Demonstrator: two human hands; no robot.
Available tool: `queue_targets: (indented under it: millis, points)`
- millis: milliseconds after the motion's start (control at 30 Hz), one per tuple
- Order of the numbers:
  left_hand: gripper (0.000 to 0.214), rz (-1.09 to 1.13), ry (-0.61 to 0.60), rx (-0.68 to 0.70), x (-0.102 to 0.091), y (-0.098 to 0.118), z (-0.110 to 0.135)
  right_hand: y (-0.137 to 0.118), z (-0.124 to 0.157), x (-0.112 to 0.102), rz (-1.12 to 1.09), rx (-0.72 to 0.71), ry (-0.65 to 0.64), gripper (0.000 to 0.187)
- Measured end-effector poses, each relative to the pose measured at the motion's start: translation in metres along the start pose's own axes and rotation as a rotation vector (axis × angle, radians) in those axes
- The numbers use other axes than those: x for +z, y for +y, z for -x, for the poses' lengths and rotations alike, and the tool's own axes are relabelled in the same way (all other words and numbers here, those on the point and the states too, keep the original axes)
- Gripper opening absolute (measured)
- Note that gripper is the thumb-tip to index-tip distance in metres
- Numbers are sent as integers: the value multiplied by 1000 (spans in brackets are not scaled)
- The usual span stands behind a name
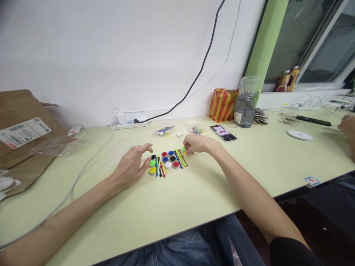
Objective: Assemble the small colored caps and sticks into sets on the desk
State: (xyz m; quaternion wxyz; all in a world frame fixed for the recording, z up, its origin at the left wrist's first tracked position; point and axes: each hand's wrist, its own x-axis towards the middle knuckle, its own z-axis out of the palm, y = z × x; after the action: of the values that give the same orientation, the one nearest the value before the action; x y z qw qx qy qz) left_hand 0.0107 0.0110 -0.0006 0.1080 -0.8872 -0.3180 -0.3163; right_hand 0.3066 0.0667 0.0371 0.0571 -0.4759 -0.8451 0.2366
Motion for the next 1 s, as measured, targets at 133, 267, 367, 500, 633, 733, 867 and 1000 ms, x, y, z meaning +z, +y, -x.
queue_targets:
  millis: [133,267,367,500,633,733,867,1000]
  points:
    - [41,-7,-4,7,0,0,0,-1,-1,0,39,3,8,11]
    - [41,-13,-10,15,0,-1,0,-4,1,-2,67,11,7,12]
    - [40,-19,-12,19,0,-1,1,-8,5,-5,124,38,93,14]
    - [40,-11,-19,14,0,0,0,-5,1,-2,268,96,315,14]
    - [39,-16,-24,16,-1,0,-1,15,-19,16,329,90,572,36]
    - [39,-13,-20,10,-3,1,-1,32,-37,31,325,47,608,43]
    - [39,-15,-17,9,-3,1,0,48,-53,42,349,33,568,35]
    - [38,-26,-18,23,-2,1,0,54,-60,48,356,7,510,35]
